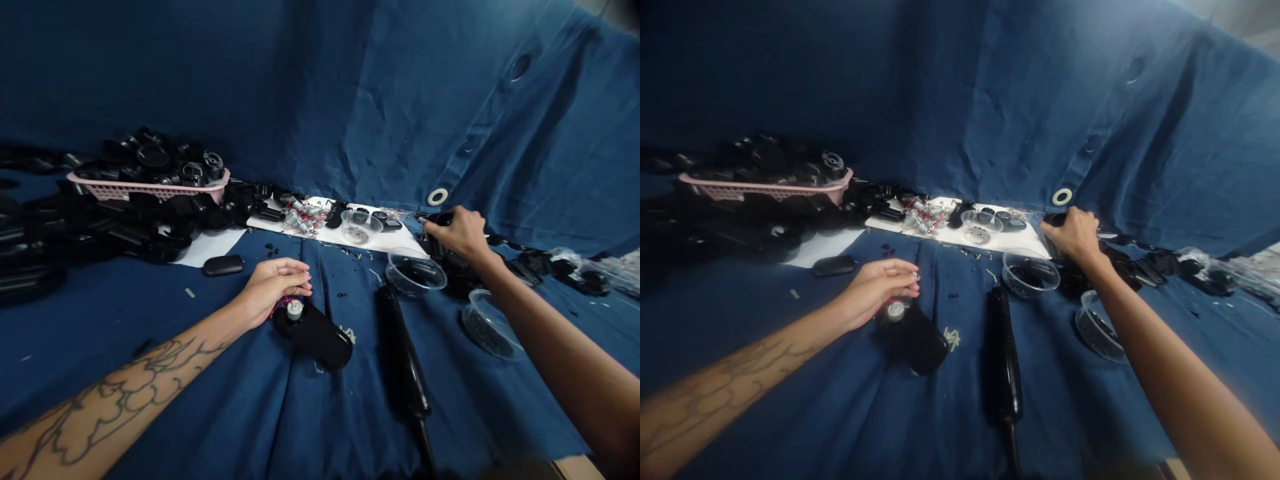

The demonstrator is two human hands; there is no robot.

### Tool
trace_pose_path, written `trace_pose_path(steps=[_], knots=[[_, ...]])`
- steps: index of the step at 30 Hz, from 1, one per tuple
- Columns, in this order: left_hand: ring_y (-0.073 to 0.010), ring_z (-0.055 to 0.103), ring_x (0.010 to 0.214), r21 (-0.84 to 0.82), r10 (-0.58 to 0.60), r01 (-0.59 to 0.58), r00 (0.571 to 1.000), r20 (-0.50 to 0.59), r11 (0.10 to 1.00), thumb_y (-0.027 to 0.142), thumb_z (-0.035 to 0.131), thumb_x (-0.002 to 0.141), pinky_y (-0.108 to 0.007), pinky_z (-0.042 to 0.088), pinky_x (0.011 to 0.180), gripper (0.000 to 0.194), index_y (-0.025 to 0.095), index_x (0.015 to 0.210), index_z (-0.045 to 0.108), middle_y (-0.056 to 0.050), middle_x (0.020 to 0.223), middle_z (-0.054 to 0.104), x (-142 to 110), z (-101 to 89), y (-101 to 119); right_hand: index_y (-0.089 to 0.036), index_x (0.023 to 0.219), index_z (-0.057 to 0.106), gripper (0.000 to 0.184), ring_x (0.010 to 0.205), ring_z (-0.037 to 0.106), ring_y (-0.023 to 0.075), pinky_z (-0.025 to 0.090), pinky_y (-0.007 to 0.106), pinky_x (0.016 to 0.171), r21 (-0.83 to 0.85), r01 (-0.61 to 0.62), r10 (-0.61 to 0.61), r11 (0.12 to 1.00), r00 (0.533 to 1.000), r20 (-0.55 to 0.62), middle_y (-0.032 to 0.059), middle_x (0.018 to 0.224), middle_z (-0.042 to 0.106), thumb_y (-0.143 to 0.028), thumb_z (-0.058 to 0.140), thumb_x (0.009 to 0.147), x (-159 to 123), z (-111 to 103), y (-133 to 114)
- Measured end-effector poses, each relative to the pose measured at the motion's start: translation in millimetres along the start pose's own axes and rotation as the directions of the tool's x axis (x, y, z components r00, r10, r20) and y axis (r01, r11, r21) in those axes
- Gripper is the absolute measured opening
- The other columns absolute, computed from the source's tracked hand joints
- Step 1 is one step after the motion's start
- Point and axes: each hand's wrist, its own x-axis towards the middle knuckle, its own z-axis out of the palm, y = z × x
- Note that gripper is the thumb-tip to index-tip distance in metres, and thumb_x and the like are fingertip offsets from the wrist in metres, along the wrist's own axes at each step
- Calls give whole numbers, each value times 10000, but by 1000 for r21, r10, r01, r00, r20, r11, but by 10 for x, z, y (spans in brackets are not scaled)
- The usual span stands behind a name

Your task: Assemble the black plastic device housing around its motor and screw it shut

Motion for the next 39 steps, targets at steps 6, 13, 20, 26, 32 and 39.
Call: trace_pose_path(steps=[6,13,20,26,32,39], knots=[[-206,775,799,-6,-4,4,1000,3,1000,143,881,754,-332,664,829,242,101,951,746,-99,887,757,-6,9,8,-186,1105,580,415,936,655,277,497,383,833,447,117,-25,887,978,-207,125,1046,690,-565,615,941,-341,-364,-1077],[-198,761,778,-36,22,-23,999,-25,999,123,846,758,-346,659,789,232,100,959,731,-90,867,760,-15,40,-12,-179,935,588,526,986,673,378,526,461,901,681,132,-291,720,948,125,138,886,692,-599,842,744,-816,156,-2180],[-166,739,751,-48,54,-60,991,-126,997,119,810,786,-304,630,774,173,111,938,729,-67,830,758,-29,67,-36,-185,1201,549,739,768,728,271,638,396,615,841,-255,-424,478,771,475,106,978,716,-687,858,755,-855,387,-2142],[-148,719,714,-31,51,-57,982,-180,998,30,749,747,-274,602,725,180,131,895,742,-58,842,771,-31,87,-62,-236,1354,517,756,1081,739,216,638,352,974,807,-557,-547,197,620,562,62,1171,733,-303,945,734,-1145,264,-1849],[-152,731,719,-21,68,-73,982,-177,997,60,789,755,-289,613,738,177,118,917,747,-57,839,767,-21,83,-85,-139,1011,722,403,1055,733,201,586,273,1020,719,-683,-586,125,534,610,95,1110,756,-228,938,683,-1239,307,-1770],[-202,773,772,3,132,-133,980,-151,991,147,829,801,-369,650,841,269,82,1046,739,-96,871,790,-32,73,-83,-194,1033,690,491,912,739,180,612,314,893,755,-656,-397,0,693,602,26,944,758,-204,968,628,-1223,449,-1697]])
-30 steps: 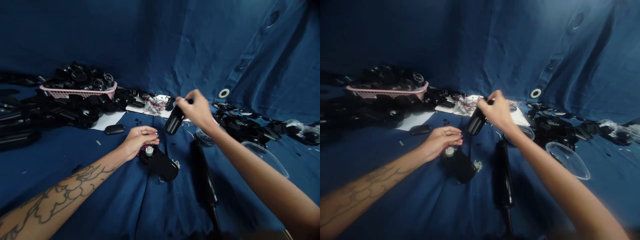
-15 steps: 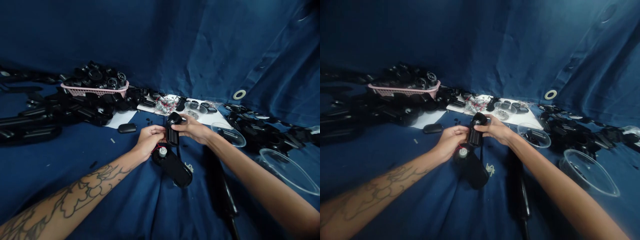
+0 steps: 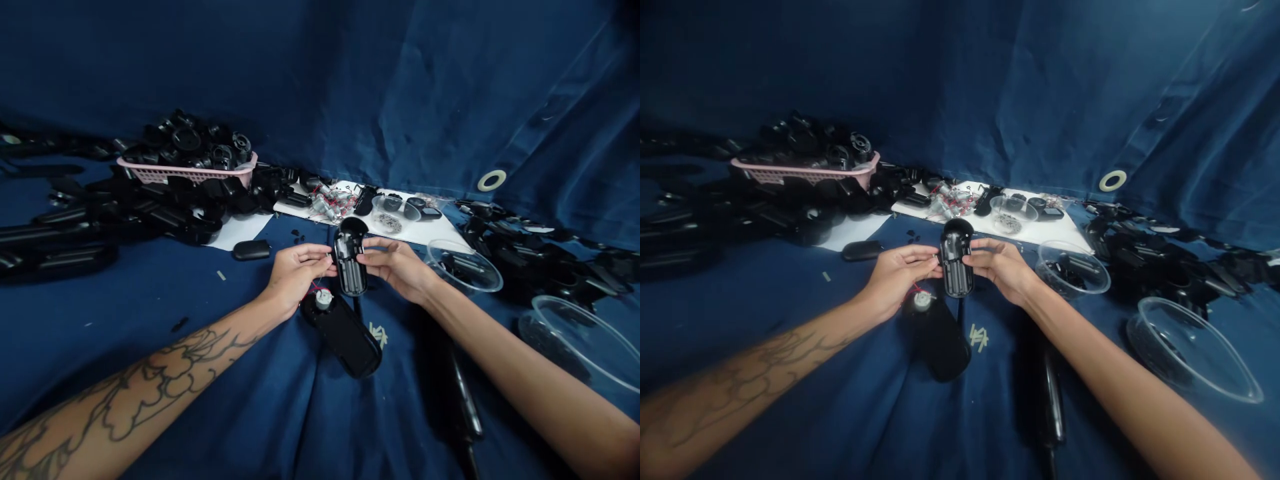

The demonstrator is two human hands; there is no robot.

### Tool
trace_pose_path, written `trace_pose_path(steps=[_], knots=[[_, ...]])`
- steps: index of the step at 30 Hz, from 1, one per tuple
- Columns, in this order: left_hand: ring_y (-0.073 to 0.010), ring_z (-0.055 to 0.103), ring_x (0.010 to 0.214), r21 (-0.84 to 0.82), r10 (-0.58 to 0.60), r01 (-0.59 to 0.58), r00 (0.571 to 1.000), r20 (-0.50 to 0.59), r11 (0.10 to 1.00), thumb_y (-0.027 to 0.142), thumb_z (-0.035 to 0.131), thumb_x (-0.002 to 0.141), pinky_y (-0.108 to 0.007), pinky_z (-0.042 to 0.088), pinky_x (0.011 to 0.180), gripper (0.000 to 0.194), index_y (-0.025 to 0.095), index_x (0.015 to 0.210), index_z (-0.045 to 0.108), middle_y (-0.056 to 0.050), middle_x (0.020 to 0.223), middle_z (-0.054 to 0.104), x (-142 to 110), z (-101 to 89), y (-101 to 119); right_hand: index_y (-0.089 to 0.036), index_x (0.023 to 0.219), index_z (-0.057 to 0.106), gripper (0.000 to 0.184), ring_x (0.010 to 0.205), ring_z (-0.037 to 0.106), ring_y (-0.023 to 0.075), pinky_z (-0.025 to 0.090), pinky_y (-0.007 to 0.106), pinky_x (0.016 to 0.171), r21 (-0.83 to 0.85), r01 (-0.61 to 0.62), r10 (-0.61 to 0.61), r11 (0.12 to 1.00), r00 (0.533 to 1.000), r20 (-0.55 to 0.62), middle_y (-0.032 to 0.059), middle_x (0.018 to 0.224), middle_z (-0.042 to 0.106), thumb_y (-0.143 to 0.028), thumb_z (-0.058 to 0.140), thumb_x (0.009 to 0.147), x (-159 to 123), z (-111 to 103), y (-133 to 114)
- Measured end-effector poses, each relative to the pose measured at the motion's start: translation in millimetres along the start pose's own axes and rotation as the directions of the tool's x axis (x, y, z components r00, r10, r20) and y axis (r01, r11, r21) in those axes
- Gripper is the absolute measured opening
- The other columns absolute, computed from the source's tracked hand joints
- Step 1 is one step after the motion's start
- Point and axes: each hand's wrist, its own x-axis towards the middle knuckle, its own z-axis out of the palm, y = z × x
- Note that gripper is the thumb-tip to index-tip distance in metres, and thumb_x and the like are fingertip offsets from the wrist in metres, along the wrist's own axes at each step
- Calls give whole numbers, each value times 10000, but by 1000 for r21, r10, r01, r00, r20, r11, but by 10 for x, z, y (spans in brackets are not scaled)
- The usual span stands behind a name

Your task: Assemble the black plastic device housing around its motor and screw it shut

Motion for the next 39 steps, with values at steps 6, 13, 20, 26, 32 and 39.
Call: trace_pose_path(steps=[6,13,20,26,32,39], knots=[[-217,790,805,67,74,-73,997,-9,995,197,876,780,-365,649,876,341,82,1075,751,-106,890,805,-50,30,69,-171,1041,737,519,990,708,176,555,292,937,-12,119,-119,993,990,-77,27,1013,749,-220,992,592,-26,91,27],[-188,780,798,268,286,-265,958,-39,926,206,881,770,-317,641,844,251,152,1009,828,-62,891,816,-71,21,144,-171,964,800,391,882,677,178,506,308,842,-75,97,-90,992,992,90,31,925,755,-205,972,614,-134,182,18],[-173,768,888,236,297,-262,947,-123,936,183,893,751,-272,602,854,215,206,961,848,-44,938,828,-136,129,169,-189,962,795,356,907,680,164,510,290,851,-55,121,-113,991,984,135,25,968,748,-220,965,650,-129,213,32],[-153,747,892,206,320,-286,935,-152,936,166,872,774,-256,568,826,165,202,931,837,-33,927,817,-138,191,91,-176,965,773,440,900,709,178,536,292,853,-49,132,-123,990,980,159,30,980,747,-185,987,580,-161,281,7],[-148,718,861,89,254,-240,942,-220,967,155,870,758,-256,551,754,155,180,902,816,-51,951,805,-106,200,82,-171,925,753,421,876,684,158,513,267,797,-64,134,-126,989,984,124,17,964,728,-172,982,571,-174,343,-6],[-131,683,777,48,236,-231,950,-203,972,146,871,731,-215,496,613,168,161,884,803,-53,899,786,-85,192,101,-171,938,733,439,857,652,146,500,270,785,-62,127,-120,990,987,105,3,933,709,-156,972,569,-198,357,-19]])
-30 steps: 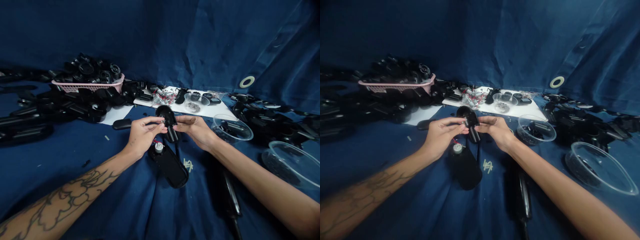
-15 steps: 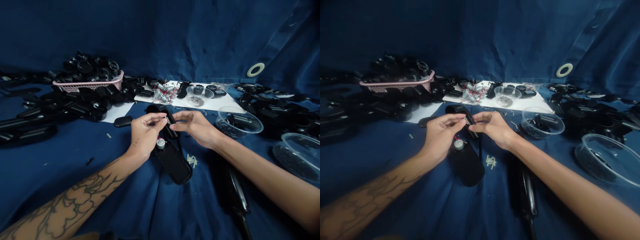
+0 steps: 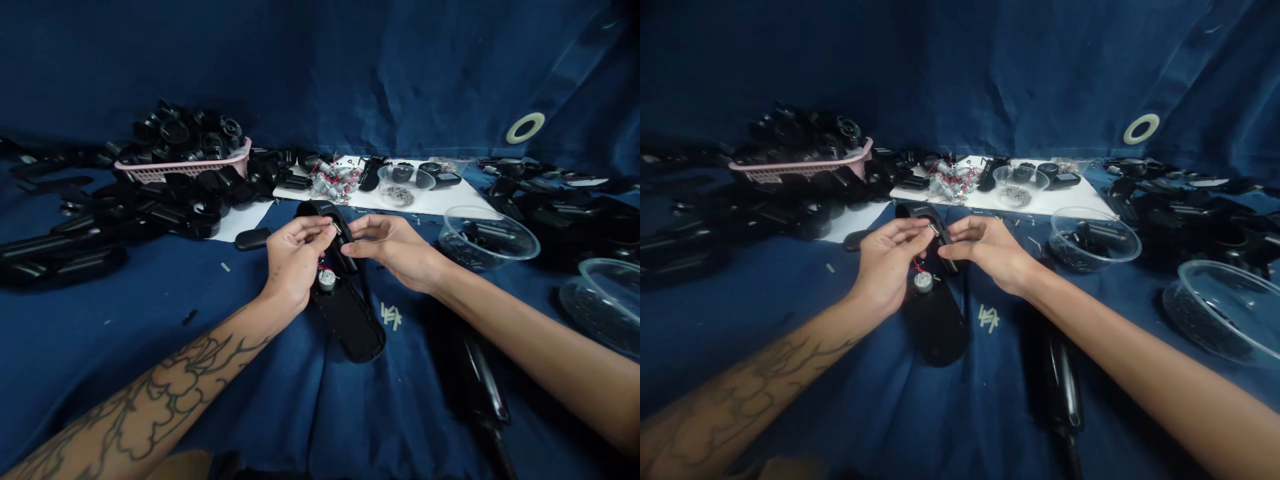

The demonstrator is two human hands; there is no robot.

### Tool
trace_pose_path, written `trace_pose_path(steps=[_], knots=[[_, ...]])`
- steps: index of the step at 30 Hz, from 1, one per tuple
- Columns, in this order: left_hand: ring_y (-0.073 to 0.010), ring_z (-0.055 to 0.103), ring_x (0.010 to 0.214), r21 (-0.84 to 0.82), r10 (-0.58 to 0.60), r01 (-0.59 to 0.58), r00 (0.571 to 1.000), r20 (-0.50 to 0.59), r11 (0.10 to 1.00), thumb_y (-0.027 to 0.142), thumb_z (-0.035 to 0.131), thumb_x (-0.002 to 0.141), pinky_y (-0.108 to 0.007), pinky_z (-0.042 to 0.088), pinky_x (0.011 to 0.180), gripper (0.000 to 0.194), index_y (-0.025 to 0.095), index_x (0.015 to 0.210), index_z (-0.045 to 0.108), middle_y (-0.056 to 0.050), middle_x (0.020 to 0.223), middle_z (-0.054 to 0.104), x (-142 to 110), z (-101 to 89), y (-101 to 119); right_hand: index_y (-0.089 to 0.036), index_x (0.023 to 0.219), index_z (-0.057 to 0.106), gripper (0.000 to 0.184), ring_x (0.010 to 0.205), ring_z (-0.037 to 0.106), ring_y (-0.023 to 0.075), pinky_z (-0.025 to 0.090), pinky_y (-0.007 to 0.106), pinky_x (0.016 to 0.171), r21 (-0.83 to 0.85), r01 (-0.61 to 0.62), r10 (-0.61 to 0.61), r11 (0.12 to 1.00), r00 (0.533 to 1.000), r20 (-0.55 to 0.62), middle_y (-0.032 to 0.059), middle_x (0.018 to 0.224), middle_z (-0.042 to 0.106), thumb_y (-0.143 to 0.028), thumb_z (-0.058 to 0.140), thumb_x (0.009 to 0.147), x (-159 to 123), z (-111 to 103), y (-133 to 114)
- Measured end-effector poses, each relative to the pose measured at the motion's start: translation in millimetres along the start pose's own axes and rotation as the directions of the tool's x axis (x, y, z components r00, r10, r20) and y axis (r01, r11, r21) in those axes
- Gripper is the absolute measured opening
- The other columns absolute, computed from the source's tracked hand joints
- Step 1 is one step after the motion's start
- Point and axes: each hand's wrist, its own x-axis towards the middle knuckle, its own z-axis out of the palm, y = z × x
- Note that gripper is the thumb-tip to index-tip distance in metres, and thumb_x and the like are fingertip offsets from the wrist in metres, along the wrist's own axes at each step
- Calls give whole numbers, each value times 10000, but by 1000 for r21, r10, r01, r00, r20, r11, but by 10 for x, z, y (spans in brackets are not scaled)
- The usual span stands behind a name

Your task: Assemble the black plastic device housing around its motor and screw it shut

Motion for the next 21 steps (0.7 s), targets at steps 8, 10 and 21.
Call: trace_pose_path(steps=[8,10,21], knots=[[-153,727,863,87,121,-122,993,16,989,147,865,761,-272,551,777,145,178,890,808,-53,963,809,-7,9,-9,-166,931,720,415,849,655,139,484,263,775,13,-6,6,1000,1000,27,2,934,706,-152,958,591,-15,-5,-7],[-161,737,886,93,128,-129,992,23,987,151,871,759,-281,557,805,158,178,901,806,-55,972,811,-13,6,-12,-161,934,721,419,863,660,142,483,259,779,15,-5,4,1000,1000,28,7,940,709,-148,959,589,-19,-3,-11],[-178,739,878,97,93,-93,996,8,991,164,867,762,-332,588,871,122,188,864,803,-59,946,803,-39,5,25,-164,930,727,417,922,671,168,499,278,831,30,-18,16,999,999,48,24,957,710,-204,984,603,-9,-6,-5]])
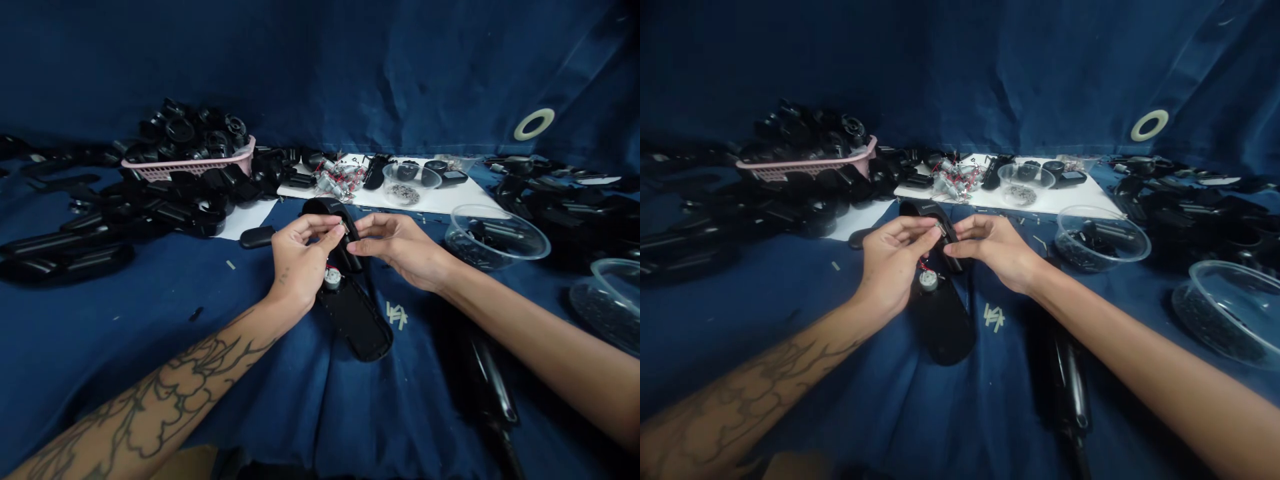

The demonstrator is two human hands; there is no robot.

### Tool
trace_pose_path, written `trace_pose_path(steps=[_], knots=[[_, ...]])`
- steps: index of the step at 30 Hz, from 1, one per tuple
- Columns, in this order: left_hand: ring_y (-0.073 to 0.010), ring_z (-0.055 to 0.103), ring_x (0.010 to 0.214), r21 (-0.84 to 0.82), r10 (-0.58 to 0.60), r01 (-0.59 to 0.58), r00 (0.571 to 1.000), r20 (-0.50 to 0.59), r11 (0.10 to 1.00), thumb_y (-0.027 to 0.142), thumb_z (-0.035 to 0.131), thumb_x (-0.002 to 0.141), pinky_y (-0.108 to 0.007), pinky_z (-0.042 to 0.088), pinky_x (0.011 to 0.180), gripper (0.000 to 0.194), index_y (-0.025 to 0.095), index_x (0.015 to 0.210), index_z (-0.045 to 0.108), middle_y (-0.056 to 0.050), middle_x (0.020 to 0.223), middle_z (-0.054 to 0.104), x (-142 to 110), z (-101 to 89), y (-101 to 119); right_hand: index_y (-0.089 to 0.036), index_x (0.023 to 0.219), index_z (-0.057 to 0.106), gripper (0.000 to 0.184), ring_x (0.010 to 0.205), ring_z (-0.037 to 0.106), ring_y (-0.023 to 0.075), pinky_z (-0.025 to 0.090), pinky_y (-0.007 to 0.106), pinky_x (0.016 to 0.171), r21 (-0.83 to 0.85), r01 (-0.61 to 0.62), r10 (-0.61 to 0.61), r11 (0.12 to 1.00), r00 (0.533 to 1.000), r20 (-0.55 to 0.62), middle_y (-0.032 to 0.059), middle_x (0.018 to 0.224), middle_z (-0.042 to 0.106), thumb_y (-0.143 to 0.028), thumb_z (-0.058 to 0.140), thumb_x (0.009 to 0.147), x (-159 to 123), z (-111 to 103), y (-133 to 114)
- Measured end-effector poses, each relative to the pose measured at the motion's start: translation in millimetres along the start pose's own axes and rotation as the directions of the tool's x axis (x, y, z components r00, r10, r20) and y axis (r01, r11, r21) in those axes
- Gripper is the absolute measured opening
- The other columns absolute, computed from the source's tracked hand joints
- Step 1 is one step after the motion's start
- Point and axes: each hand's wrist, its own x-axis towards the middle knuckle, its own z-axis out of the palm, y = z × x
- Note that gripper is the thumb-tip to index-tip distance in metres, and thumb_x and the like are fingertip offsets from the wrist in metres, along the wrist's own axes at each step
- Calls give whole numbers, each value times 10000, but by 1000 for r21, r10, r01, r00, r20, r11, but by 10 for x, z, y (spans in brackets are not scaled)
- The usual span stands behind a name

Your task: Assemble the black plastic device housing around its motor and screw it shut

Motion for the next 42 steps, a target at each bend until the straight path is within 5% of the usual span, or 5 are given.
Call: trace_pose_path(steps=[16,29,34,38,42], knots=[[-182,743,838,-22,-34,34,999,-24,999,175,902,711,-303,592,796,204,163,863,767,-54,882,789,41,3,-8,-180,918,698,412,864,663,168,518,302,813,-86,133,-132,987,991,22,4,927,690,-218,980,619,22,-6,64],[-114,509,621,299,220,-219,975,30,929,300,871,777,-255,421,604,368,217,752,514,48,663,525,5,-50,-4,-167,893,703,483,859,677,203,541,361,861,-84,114,-117,990,992,-37,40,924,703,-307,1013,551,35,67,89],[-98,435,615,284,69,-21,985,-158,958,338,984,594,-247,390,586,600,231,788,427,80,696,424,73,-51,-49,-166,913,719,450,893,687,210,538,346,855,-56,119,-119,991,993,-10,49,951,722,-299,998,586,20,31,71],[-200,663,849,79,-211,202,969,131,976,328,935,652,-334,540,765,420,167,937,672,-55,932,695,186,-102,-25,-157,941,762,381,908,682,203,536,333,853,-44,116,-113,992,992,52,66,989,745,-276,968,643,3,4,56],[-208,678,815,34,-193,190,956,220,981,265,932,632,-341,567,758,322,146,845,722,-66,875,719,241,-155,-31,-168,962,789,350,906,686,195,544,321,848,-33,99,-95,995,990,102,50,956,750,-250,952,664,1,-10,65]])
